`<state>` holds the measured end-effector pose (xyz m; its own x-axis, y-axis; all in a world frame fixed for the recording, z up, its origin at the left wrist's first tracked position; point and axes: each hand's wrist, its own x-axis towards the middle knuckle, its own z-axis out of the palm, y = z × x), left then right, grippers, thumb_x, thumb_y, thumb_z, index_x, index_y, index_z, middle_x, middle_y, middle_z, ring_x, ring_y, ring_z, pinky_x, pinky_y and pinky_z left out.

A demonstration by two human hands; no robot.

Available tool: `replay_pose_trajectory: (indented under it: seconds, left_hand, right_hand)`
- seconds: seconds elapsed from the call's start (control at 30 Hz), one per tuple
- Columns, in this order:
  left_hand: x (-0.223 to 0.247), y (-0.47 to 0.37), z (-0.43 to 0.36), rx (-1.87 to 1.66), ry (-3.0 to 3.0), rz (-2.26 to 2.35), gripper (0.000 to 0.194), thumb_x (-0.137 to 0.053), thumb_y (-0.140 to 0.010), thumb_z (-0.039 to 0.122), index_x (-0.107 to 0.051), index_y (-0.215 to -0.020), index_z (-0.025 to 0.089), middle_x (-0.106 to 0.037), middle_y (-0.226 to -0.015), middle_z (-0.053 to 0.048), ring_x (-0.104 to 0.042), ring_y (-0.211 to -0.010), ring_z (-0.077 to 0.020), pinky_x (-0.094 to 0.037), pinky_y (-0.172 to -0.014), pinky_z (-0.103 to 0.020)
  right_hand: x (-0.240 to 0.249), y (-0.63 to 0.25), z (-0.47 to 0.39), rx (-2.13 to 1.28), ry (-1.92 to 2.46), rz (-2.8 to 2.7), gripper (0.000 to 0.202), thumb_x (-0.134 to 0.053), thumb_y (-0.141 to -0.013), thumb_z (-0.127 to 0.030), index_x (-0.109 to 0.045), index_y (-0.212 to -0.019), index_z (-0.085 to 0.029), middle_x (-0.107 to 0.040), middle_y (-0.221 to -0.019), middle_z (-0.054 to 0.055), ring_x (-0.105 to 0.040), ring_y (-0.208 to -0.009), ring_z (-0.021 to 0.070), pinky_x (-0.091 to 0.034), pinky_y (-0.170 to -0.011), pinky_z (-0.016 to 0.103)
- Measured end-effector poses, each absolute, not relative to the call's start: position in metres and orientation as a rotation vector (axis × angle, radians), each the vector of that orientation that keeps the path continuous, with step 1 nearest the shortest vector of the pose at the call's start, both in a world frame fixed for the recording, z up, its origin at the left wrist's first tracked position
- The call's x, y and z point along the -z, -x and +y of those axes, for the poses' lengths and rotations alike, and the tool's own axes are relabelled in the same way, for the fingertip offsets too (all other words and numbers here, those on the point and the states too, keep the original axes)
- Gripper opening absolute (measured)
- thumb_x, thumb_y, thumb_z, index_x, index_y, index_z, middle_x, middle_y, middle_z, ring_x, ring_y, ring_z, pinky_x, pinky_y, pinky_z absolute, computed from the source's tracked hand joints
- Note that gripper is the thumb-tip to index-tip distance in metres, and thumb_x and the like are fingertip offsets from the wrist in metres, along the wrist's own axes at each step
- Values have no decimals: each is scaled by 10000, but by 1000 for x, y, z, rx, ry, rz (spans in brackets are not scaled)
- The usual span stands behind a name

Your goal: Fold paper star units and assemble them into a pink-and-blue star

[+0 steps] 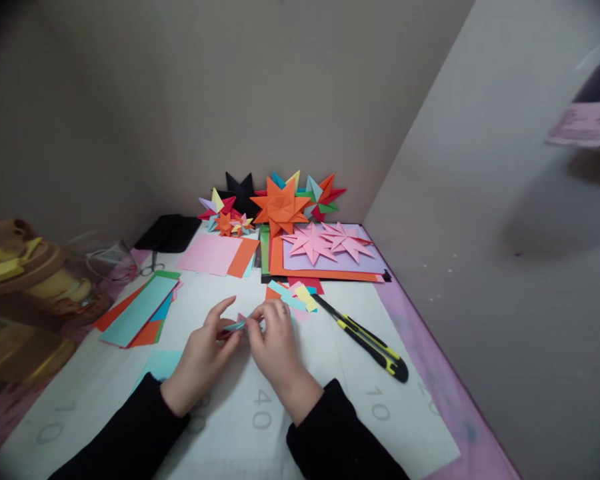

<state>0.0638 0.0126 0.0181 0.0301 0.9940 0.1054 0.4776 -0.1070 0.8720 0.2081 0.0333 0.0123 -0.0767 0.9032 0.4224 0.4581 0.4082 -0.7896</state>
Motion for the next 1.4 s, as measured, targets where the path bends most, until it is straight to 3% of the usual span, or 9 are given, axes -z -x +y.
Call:
replay_pose_trajectory:
  seconds: [0.17, 0.4, 1.07, 1.4]
  left_hand:
    - [-26, -67, 14, -1038, -1486, 1537, 539, -571, -772, 260, -387, -1276, 214, -590, -642, 45, -541, -537, -136, -402, -532, -229]
    - [-25, -68, 15, -1065, -1431, 1516, 526, -571, -756, 257, -396, -1250, 205, -549, -616, 67, -516, -537, -118, -397, -529, -216]
    - [-21, -65, 13, -1046, -1590, 1505, 498, -524, -793, 159, -360, -1261, 211, -662, -793, 13, -627, -683, -142, -467, -646, -245]
    - [-19, -65, 12, -1031, -1619, 1518, 491, -515, -799, 163, -363, -1263, 223, -668, -810, 13, -639, -706, -141, -481, -668, -252]
  right_hand:
    - [-13, -209, 29, -329, 1112, -1741, 130, -530, -822, -116, -609, -826, -219, -518, -875, 55, -486, -880, 209, -426, -803, 375]
    - [-11, -209, 29, -238, 1066, -1783, 164, -556, -819, -108, -664, -866, -222, -521, -884, 55, -471, -888, 205, -447, -803, 383]
    - [-14, -208, 33, -492, 1080, -1801, 133, -591, -758, -62, -580, -741, -193, -507, -863, 40, -465, -878, 195, -419, -786, 351]
    - [-14, -211, 32, -410, 1082, -1883, 106, -565, -793, -94, -564, -753, -193, -501, -876, 50, -451, -891, 209, -413, -797, 365]
